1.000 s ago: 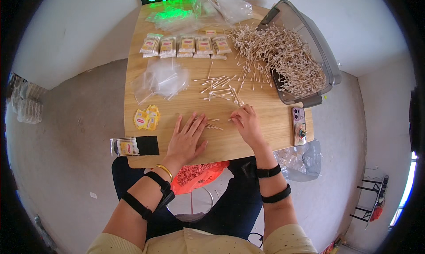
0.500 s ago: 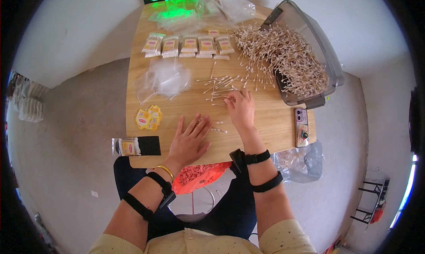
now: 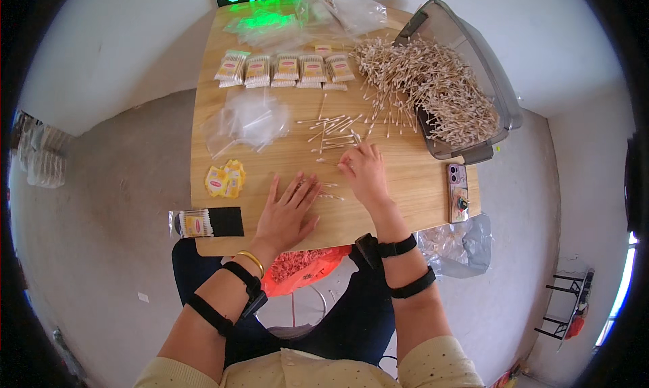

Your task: Sort and arrange cotton swabs on a table and place them into small plastic bags.

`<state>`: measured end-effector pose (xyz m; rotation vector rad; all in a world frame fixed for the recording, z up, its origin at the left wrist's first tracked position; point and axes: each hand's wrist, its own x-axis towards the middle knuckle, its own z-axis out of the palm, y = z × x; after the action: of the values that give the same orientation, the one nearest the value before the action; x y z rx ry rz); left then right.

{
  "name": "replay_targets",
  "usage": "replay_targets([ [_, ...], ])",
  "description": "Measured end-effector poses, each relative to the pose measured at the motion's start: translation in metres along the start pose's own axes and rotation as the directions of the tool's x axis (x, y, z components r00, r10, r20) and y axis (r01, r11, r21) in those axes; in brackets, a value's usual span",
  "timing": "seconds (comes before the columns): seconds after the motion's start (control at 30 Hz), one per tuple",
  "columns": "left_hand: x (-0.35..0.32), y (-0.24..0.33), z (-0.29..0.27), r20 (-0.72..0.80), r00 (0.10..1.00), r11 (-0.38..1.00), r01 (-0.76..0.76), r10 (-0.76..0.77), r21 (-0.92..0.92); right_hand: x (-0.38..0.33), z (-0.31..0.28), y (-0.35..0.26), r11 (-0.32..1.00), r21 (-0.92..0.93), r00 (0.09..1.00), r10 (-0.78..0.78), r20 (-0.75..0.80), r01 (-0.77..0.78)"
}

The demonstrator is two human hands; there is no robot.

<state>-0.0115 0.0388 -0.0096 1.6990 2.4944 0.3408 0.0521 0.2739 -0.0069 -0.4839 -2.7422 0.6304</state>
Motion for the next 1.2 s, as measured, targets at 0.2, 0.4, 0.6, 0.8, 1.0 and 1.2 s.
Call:
replay_targets([
  [0.2, 0.0, 0.0, 0.0, -0.022, 0.999, 1.0, 0.024, -0.024, -0.014, -0.008, 0.013, -0.023, 0.99, 0.103, 0.996, -0.09, -0.017, 0.091],
  [0.4, 0.001, 0.001, -0.001, -0.017, 1.0, 1.0, 0.017, -0.017, 0.004, 0.029, 0.005, -0.015, 0.999, 0.04, 0.992, -0.03, -0.124, 0.035],
  [0.6, 0.0, 0.0, 0.002, -0.035, 0.999, 1.0, 0.024, -0.024, 0.002, 0.042, 0.005, -0.013, 0.985, -0.074, 0.987, -0.158, -0.004, 0.157],
  [0.8, -0.001, 0.0, 0.001, -0.05, 0.999, 1.0, 0.015, -0.016, -0.016, 0.026, 0.004, -0.006, 0.999, 0.016, 0.991, -0.041, -0.127, 0.043],
  [1.0, 0.001, 0.002, 0.001, -0.001, 1.0, 1.0, 0.026, -0.026, 0.0, -0.011, 0.011, -0.02, 0.999, 0.036, 0.998, 0.038, -0.058, -0.036],
  [1.2, 0.002, 0.001, 0.002, -0.021, 0.999, 0.999, 0.031, -0.032, -0.028, -0.001, 0.012, -0.029, 1.0, -0.018, 0.992, 0.005, -0.129, -0.007],
])
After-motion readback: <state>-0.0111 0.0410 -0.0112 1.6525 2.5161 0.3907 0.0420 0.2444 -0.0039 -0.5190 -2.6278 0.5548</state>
